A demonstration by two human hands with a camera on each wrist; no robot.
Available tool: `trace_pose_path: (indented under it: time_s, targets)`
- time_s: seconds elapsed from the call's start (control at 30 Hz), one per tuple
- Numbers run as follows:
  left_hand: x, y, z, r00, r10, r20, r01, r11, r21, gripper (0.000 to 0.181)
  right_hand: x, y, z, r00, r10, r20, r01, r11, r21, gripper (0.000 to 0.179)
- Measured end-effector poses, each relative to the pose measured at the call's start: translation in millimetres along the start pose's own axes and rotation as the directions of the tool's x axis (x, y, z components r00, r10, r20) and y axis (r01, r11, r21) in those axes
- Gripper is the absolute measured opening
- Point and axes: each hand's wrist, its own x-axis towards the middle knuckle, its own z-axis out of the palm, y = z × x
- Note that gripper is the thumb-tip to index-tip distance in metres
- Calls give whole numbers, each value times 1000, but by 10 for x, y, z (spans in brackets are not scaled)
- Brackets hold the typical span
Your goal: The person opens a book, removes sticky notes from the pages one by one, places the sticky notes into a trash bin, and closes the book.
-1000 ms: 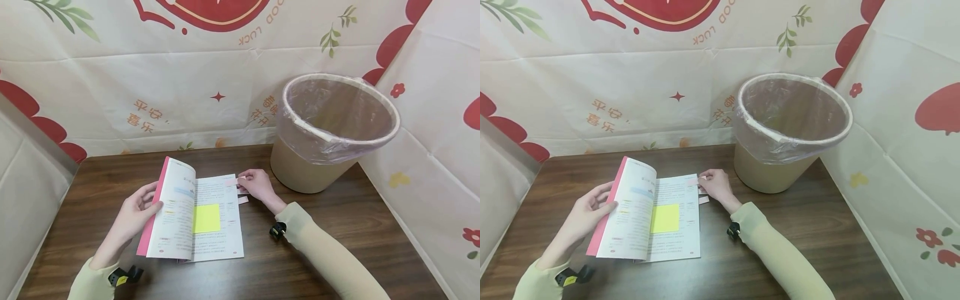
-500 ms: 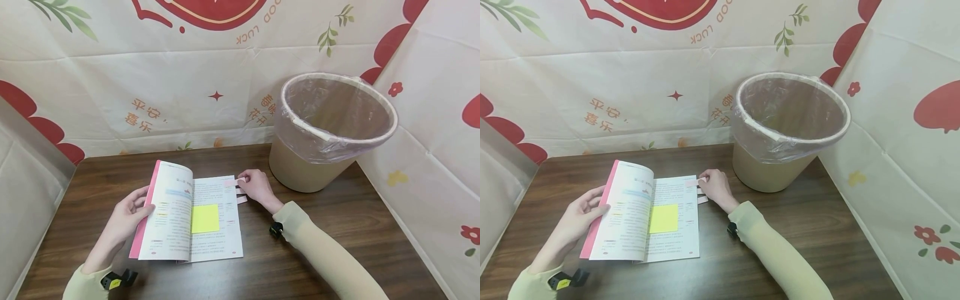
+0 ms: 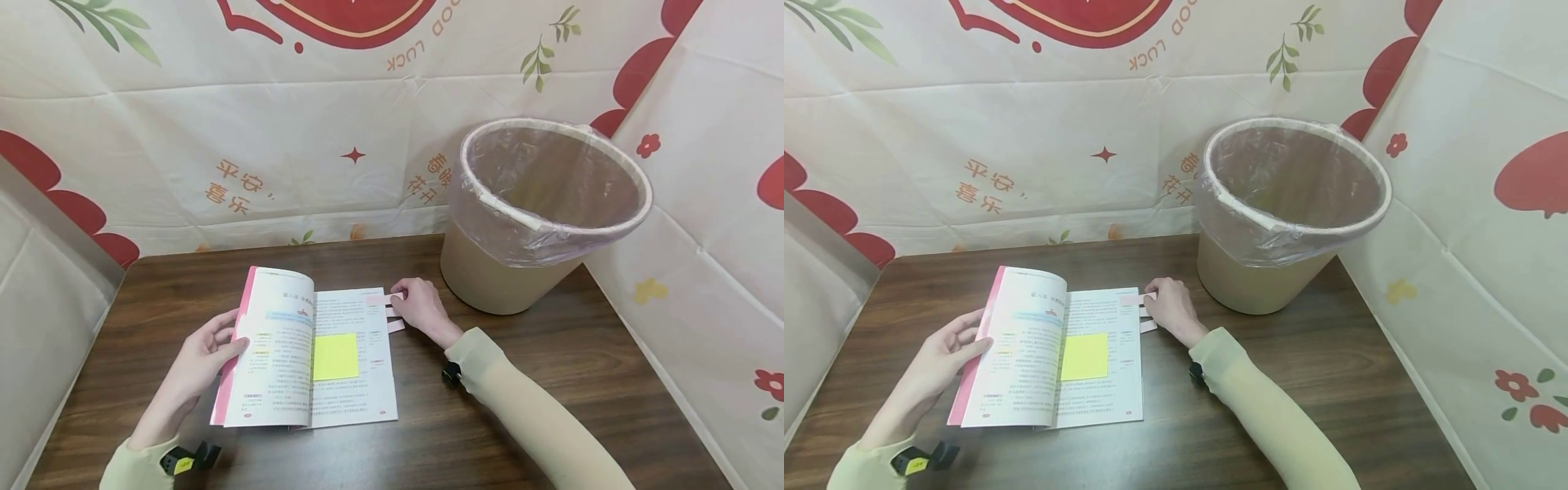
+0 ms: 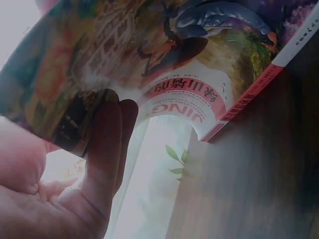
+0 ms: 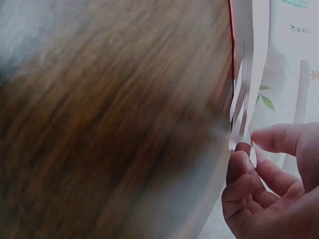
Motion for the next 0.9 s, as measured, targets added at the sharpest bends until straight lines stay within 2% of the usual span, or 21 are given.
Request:
trace_pose_path:
  time_s: [0.3,0.9]
  targets:
    - [-2,-37,-4,1000,-20,-4,20,1000,4,74,-9,-8,0,1000,-14,1,14,999,-46,23]
    - [6,-28,-25,1000,-7,5,7,1000,-18,71,-64,-24,-26,999,-35,-1,34,992,-121,26]
